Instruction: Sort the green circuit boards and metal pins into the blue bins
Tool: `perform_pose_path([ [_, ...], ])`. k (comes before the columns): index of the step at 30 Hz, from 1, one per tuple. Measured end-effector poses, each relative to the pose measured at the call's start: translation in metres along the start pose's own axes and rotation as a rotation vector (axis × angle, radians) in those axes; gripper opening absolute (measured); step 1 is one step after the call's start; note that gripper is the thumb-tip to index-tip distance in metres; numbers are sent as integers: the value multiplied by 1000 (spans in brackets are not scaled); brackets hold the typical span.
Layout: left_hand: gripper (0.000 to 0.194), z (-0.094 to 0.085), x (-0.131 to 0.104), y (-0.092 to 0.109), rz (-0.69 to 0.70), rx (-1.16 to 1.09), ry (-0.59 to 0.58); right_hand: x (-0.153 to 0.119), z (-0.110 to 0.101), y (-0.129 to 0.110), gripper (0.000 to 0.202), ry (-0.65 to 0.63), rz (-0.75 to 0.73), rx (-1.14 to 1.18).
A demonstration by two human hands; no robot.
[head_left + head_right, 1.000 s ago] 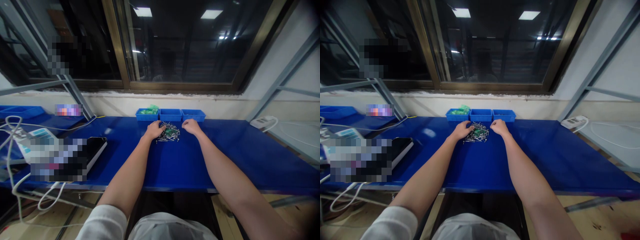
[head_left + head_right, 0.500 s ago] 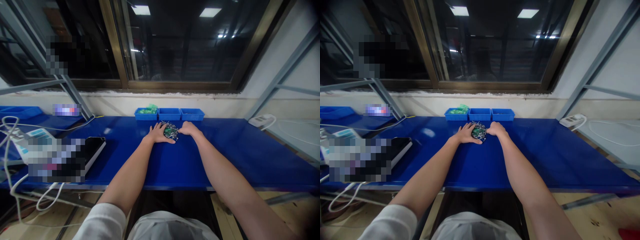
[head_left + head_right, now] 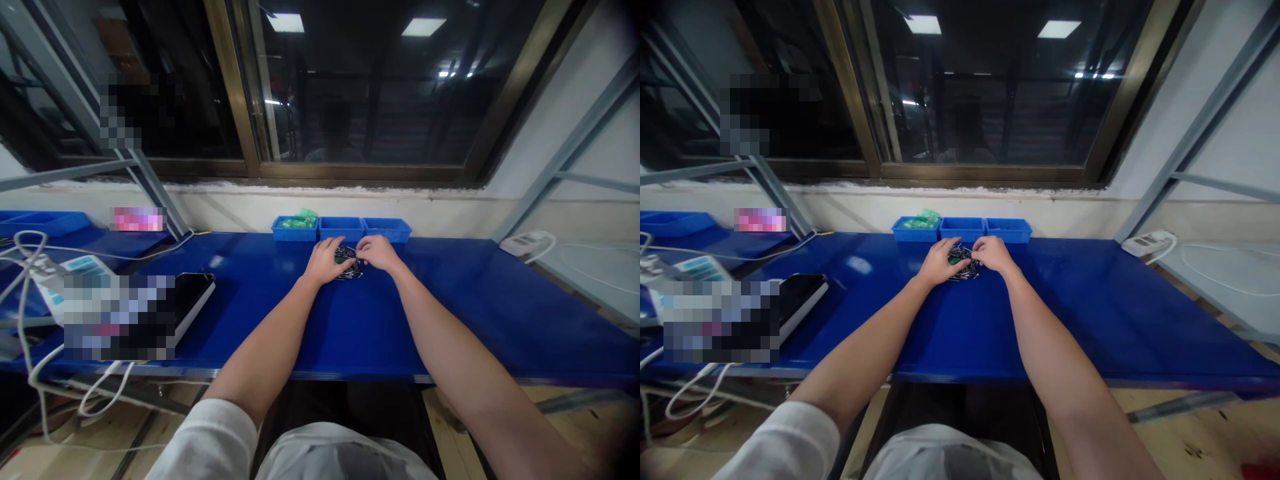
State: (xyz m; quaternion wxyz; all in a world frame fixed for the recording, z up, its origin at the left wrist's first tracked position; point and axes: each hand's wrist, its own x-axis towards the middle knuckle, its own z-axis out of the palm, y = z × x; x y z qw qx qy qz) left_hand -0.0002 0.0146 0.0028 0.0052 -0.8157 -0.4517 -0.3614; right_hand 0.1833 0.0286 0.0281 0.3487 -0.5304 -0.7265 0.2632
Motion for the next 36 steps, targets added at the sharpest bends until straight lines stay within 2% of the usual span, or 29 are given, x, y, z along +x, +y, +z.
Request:
perform_pose_path([
  [3,35,1,3,-6,89,-55,-8,-1,6,-1,11,-62,-28,163],
  [5,23,2,4,-10,101,-74,-33,0,9,0,12,-95,-28,246],
  [10,20,1,4,-16,112,-55,-44,2,13,1,16,-134,-33,457],
  [17,21,-5,3,-11,96,-91,-85,2,14,1,17,-198,-35,715],
  [21,22,-7,3,-12,24,-136,-84,5,16,6,15,-139,-25,707],
  [24,36,-11,4,-18,-104,-174,38,10,18,10,15,-41,24,586],
  [27,36,-15,5,-25,-215,-196,153,16,20,11,15,0,90,434],
  [29,34,-16,5,-28,-254,-195,173,22,20,10,18,45,88,410],
  [33,33,-15,5,-30,-263,-162,159,29,16,11,47,143,-36,514],
  [36,36,-13,5,-32,-267,-133,135,29,10,14,65,80,12,523],
])
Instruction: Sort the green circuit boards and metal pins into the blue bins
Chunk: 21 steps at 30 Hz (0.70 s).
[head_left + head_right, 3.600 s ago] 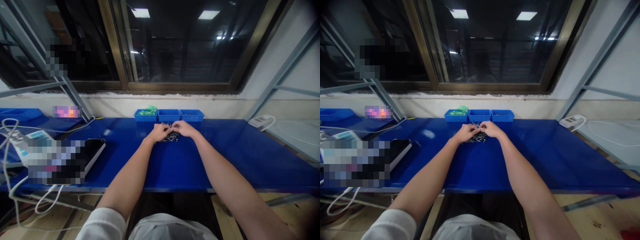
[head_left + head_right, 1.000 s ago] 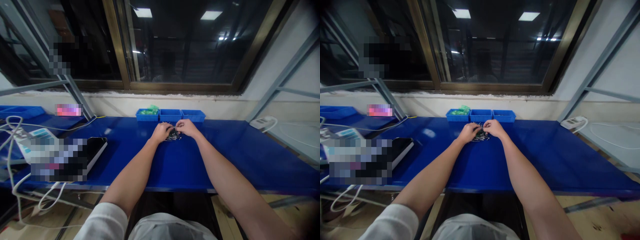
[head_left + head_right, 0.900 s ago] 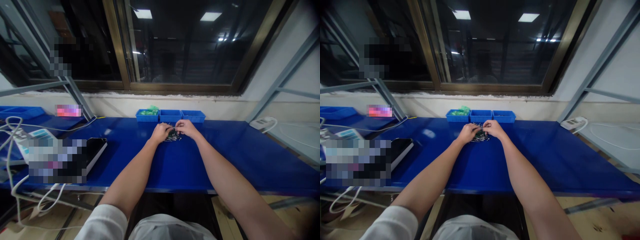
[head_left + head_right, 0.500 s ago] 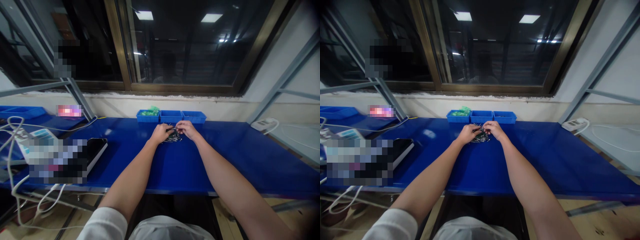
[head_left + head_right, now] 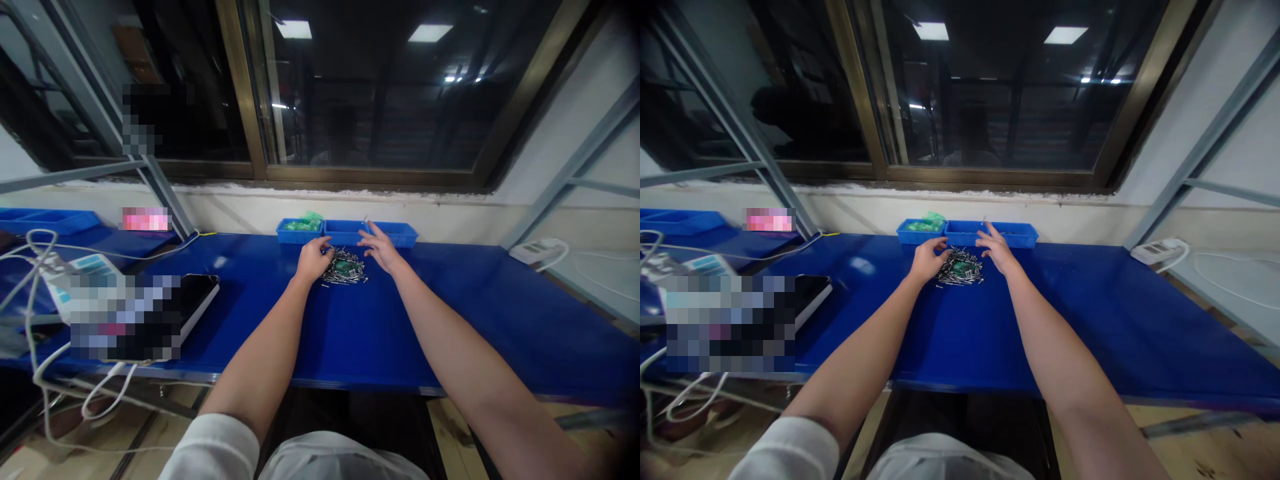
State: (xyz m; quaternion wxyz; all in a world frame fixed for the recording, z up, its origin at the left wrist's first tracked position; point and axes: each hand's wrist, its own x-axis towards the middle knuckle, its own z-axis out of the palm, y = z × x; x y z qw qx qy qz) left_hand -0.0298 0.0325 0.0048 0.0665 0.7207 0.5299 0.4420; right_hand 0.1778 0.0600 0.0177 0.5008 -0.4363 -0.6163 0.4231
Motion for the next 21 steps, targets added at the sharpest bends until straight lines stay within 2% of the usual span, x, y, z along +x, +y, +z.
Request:
perform_pose_path([
  [3,37,0,1,-2,-13,29,-16,-1,-6,3,57,36,106,-92],
  [6,38,-1,0,-2,-25,64,-45,-1,-9,8,38,132,96,-233],
  [8,40,-2,-1,-2,-16,99,-95,-2,-9,11,29,152,76,-341],
  [11,51,-3,-4,-1,28,156,-205,-4,-10,13,25,117,56,-538],
  [15,64,-1,-8,1,54,188,-325,-8,-10,13,16,-4,74,-790],
  [17,65,-1,-8,1,49,193,-349,-10,-10,11,14,-37,126,-880],
  [21,63,0,-7,2,45,188,-356,-12,-8,4,21,-21,230,-967],
])
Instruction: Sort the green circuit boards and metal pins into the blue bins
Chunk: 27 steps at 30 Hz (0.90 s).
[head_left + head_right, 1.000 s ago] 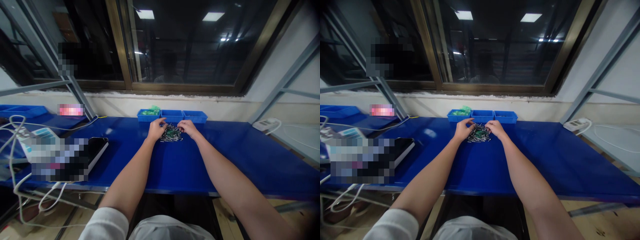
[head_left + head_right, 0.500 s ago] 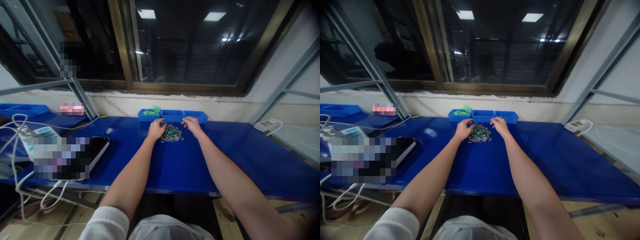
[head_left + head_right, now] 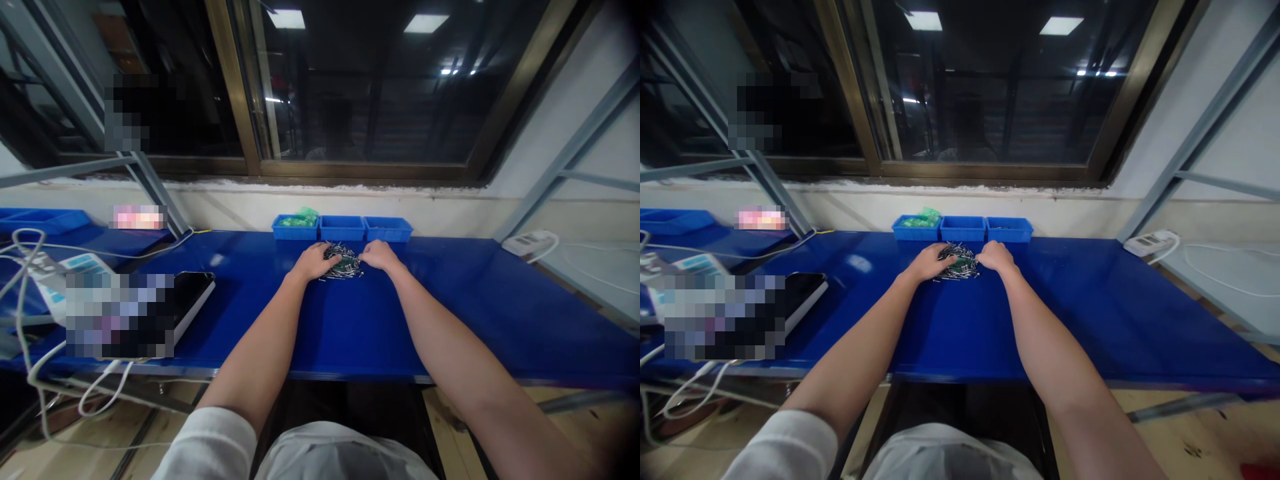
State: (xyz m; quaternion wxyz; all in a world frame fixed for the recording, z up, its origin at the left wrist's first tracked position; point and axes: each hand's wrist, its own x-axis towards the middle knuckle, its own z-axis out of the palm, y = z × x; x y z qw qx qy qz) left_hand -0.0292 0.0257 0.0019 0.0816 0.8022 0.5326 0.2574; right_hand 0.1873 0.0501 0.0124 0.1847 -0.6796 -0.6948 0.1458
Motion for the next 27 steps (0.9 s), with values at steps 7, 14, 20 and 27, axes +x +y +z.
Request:
perform_pose_path([
  [7,61,0,1,-1,14,-9,0,-7,-6,-9,24,-49,-19,-15],
  [14,51,-1,1,1,53,-23,52,-13,-2,-16,30,-84,9,-120],
  [20,42,-3,1,4,115,-36,108,-13,-4,-16,31,-48,11,-133],
  [27,30,-8,-1,18,254,-171,123,-22,-8,-24,14,-9,-347,63],
])
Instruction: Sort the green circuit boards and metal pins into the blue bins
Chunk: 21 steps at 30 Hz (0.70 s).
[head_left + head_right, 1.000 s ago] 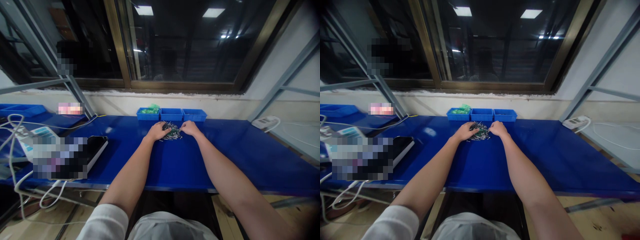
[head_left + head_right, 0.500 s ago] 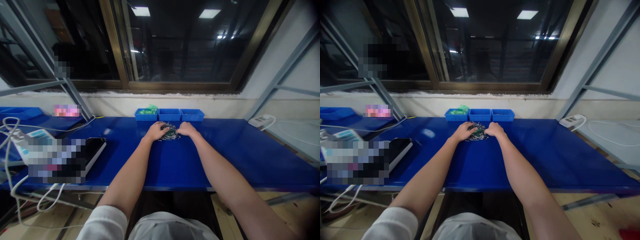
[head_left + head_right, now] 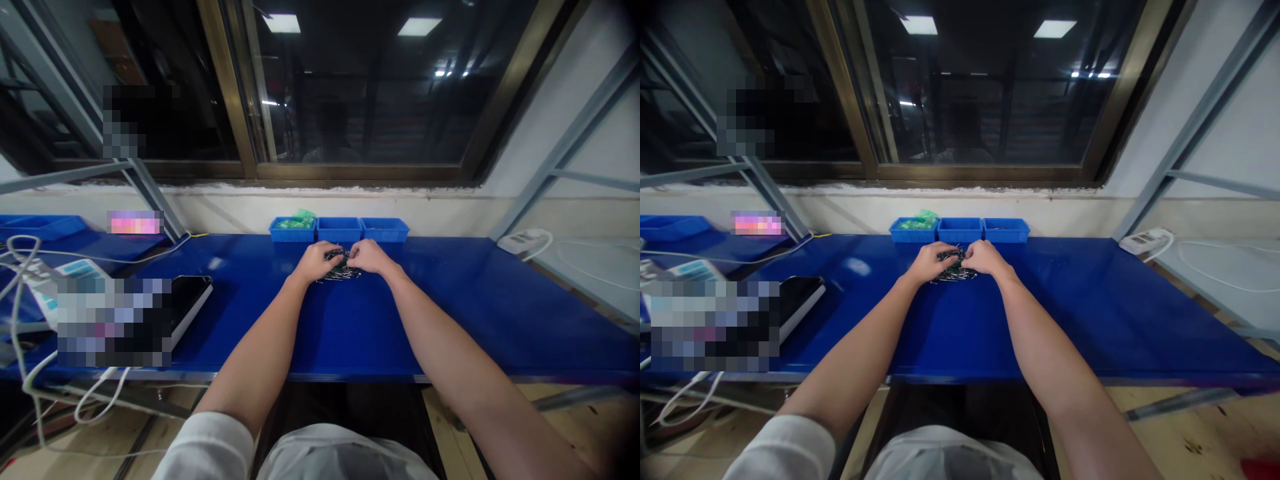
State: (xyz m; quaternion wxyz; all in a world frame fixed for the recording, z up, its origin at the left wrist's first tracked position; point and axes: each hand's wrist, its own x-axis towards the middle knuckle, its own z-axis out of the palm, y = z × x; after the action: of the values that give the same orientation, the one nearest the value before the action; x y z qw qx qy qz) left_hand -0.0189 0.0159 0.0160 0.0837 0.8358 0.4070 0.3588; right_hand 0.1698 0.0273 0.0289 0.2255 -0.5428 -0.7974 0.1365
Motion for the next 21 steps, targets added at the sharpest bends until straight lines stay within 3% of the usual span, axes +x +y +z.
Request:
perform_pose_path([
  [5,24,1,2,4,-24,-60,-96,-2,3,-6,12,-17,-106,167],
  [13,19,2,3,-1,-155,-173,1,0,4,-4,20,6,-56,701],
  [21,22,8,3,-3,-200,-326,40,0,9,-2,19,-53,28,955],
])
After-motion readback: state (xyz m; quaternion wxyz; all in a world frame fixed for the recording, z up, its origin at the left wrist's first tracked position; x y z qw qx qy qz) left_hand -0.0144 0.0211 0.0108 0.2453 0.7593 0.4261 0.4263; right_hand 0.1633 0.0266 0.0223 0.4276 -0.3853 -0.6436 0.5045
